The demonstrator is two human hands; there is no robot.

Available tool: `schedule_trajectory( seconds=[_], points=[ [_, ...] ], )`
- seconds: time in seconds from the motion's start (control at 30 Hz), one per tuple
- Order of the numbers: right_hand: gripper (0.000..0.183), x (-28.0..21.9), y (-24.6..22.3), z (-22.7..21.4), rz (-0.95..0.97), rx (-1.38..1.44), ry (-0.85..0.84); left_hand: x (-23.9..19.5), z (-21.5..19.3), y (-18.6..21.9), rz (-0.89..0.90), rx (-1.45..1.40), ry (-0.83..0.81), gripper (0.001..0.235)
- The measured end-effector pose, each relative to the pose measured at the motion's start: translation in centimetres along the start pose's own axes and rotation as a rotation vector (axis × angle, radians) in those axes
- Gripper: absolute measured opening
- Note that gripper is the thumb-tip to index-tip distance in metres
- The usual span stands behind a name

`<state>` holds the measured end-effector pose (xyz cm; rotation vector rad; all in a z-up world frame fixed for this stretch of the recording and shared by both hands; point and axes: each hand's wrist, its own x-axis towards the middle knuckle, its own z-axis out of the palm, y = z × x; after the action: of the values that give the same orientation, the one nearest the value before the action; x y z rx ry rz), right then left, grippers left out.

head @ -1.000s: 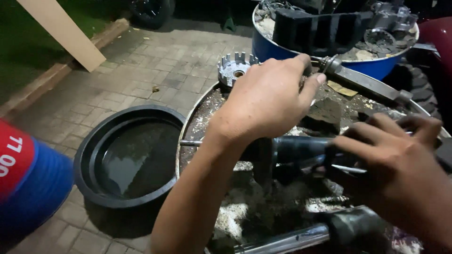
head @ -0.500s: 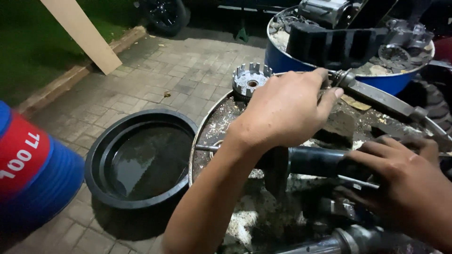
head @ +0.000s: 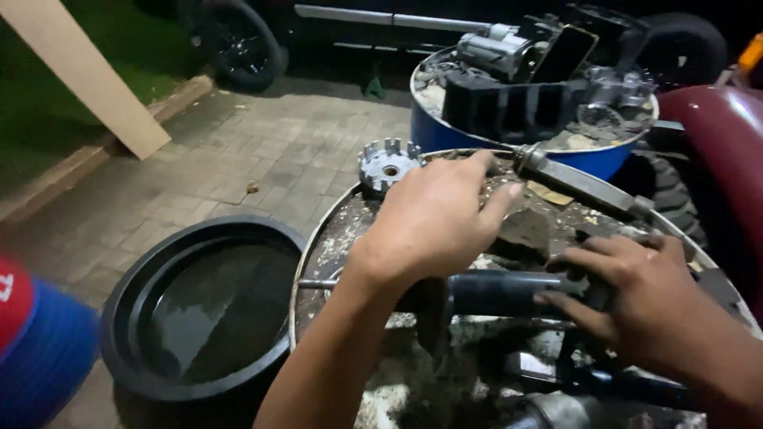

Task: The person uses a small brush to scrub a cylindrical mechanical part held in the left hand. The person repeatedly scrubs the surface and crevices of the part over a metal basin, occasionally rotating the part to access different areas.

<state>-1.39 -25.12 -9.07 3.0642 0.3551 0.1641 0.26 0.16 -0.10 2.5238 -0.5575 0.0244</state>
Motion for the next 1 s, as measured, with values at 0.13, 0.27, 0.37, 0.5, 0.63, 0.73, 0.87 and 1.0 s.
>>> schedule_trajectory(
  seconds=[0.13,0.27,0.37,0.5,0.63,0.73,0.87,1.0],
  points=[
    [0.054,0.4,2.2,1.3,-0.19,0.045,0.384,0.2,0.0,-0.1,0.007,-0.044,0.025,0.049],
    [0.047,0.0,0.5,-1.6,-0.071,0.16,0.273,0.1,0.4,-0.4,0.017,-0.056,0.029,0.043],
    [0.041,0.5,1.4,-2.1,-0.047,0.23,0.342,0.0,0.0,-0.1,-0.019,-0.109,0.003,0.053],
    [0.035,1.3,2.5,-2.0,0.076,0.264,0.331,0.1,-0.1,-0.2,-0.032,-0.166,-0.016,0.055],
    [0.035,1.5,0.9,-2.1,0.108,0.25,0.29,0.2,-0.6,0.3,-0.097,-0.149,-0.085,0.06],
    [0.045,2.1,-0.3,-1.6,0.063,0.15,0.257,0.4,-0.3,-0.1,-0.037,-0.105,-0.068,0.076],
    [0.051,7.1,-0.6,-1.4,-0.018,0.021,0.123,0.2,-1.0,0.5,-0.108,-0.056,-0.097,0.065],
    [0.073,11.2,-2.2,-2.1,0.106,0.123,-0.409,0.5,-0.4,0.0,-0.067,-0.035,-0.068,0.057]
  ],
)
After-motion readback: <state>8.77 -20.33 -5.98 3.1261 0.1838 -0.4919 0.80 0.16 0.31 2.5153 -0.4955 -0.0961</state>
